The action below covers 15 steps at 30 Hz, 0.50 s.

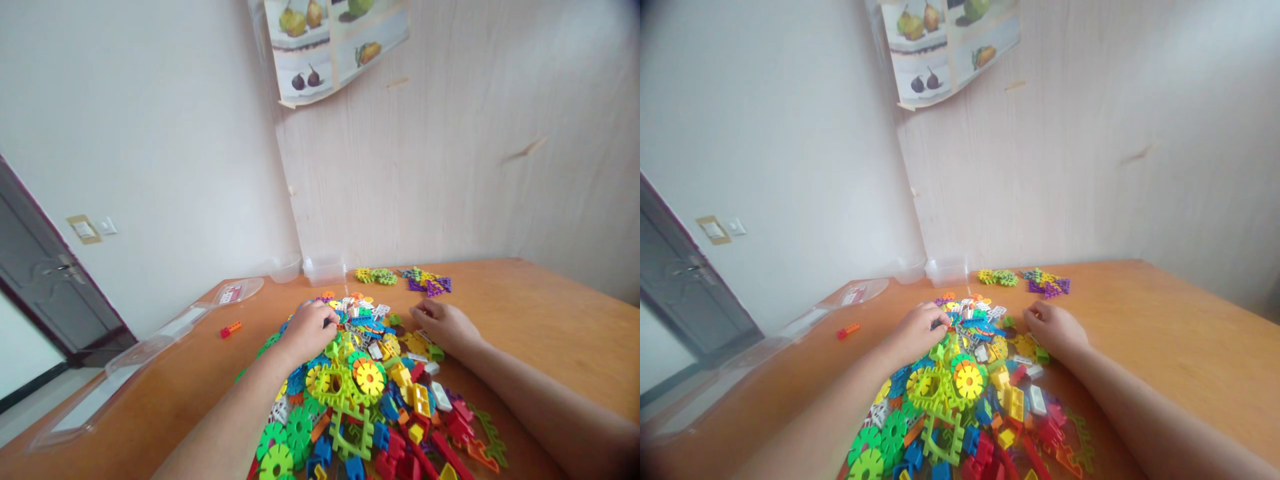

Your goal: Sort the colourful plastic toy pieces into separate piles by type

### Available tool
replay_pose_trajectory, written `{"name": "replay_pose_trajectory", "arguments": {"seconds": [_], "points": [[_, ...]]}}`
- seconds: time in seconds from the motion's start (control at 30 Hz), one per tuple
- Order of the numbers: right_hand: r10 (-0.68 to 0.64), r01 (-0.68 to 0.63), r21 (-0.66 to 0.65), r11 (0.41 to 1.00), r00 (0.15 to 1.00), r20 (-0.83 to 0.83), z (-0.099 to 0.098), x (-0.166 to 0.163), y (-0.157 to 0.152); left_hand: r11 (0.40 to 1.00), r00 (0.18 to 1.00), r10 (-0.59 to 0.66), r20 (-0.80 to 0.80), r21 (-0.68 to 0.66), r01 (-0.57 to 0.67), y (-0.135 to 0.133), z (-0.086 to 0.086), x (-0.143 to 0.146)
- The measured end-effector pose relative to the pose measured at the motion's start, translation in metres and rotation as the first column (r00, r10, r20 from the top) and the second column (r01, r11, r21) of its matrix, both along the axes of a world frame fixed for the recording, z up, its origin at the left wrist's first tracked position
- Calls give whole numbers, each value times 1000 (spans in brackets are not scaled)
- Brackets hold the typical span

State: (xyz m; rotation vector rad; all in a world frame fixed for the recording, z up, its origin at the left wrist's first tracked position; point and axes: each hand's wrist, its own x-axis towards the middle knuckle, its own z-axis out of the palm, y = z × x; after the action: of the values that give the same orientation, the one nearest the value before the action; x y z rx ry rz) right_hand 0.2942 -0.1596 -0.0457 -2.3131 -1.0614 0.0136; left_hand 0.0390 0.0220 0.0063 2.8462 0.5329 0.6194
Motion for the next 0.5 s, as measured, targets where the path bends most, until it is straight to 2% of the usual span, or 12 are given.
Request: {"name": "replay_pose_trajectory", "arguments": {"seconds": [0.2,0.3,0.4,0.5], "points": [[19,-19,-12,1000,1000,-7,-3,3,1,999,1000,7,10,35,-7,-6,3,-3],[13,-13,-11,1000,1000,-19,-5,5,0,999,999,35,38,-23,-34,-4,5,-4],[18,-18,-14,1000,1000,-25,-6,5,0,981,978,186,94,-81,-179,12,9,-12],[37,-37,-15,999,999,-25,-8,8,1,906,904,423,60,-1,-423,39,9,-30]]}}
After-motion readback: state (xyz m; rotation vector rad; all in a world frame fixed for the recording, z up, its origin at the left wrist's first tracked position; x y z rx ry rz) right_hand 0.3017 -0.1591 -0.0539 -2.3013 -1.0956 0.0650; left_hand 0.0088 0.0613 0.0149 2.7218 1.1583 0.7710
